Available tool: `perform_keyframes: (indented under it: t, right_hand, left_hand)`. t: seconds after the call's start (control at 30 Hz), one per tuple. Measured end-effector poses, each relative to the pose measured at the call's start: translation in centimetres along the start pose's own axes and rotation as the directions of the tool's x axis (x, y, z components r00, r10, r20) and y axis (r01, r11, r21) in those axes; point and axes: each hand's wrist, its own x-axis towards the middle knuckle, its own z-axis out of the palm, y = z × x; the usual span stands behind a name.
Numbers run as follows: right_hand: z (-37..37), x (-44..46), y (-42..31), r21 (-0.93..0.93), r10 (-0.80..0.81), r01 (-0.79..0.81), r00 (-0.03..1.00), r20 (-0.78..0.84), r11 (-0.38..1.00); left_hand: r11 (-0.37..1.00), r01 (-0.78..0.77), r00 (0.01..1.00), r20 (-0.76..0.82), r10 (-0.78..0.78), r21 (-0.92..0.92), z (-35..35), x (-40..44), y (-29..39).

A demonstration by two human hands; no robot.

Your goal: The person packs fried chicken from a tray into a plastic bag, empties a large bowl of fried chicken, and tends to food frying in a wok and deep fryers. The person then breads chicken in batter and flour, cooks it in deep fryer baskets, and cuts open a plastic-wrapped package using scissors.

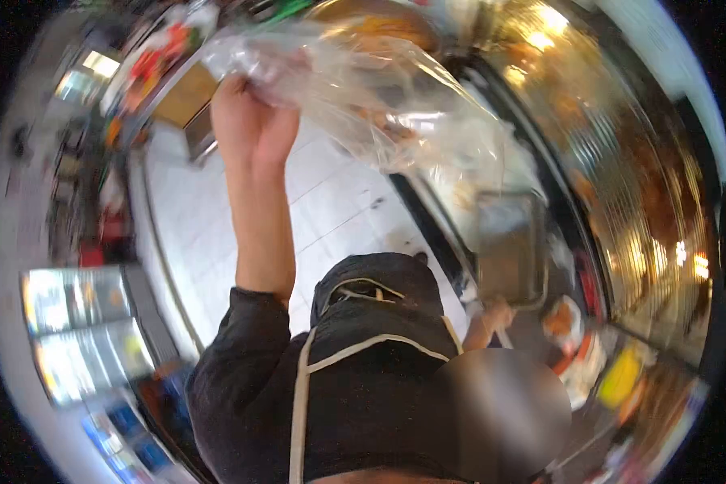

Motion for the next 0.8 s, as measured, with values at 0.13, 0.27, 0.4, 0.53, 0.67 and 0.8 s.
perform_keyframes:
  t: [0.13,0.27,0.4,0.53,0.67,0.8]
  right_hand:
    - [-1.3,6.3,-0.7,0.805,0.716,-0.568,0.489,0.498,-0.171]
    - [-7.5,10.4,-6.1,0.907,0.565,-0.317,0.818,0.112,0.278]
    - [-15.5,11.3,-21.0,0.984,-0.222,0.01,0.975,0.03,0.178]
    - [-18.1,9.8,-40.3,0.966,-0.79,0.222,0.612,-0.032,0.133]
    - [-21.1,8.1,-58.0,0.781,-0.845,0.622,0.449,-0.29,0.062]
    - [-21.3,6.3,-69.8,0.957,-0.967,0.285,0.254,-0.021,0.054]
  left_hand:
    - [0.827,-0.267,0.858,-0.269,0.437,0.495,-2.3,-3.7,6.6]
    - [0.546,-0.09,0.709,-0.332,0.623,0.833,-12.9,-4.5,11.7]
    - [0.43,0.228,0.607,-0.473,0.639,0.873,-26.2,-4.4,15.6]
    - [0.326,0.477,0.652,-0.578,0.491,0.816,-33.2,-2.8,18.4]
    - [0.345,0.538,0.763,-0.618,0.188,0.769,-36.2,-2.0,21.6]
    - [0.312,0.428,0.888,-0.33,-0.321,0.848,-37.8,-0.4,28.0]
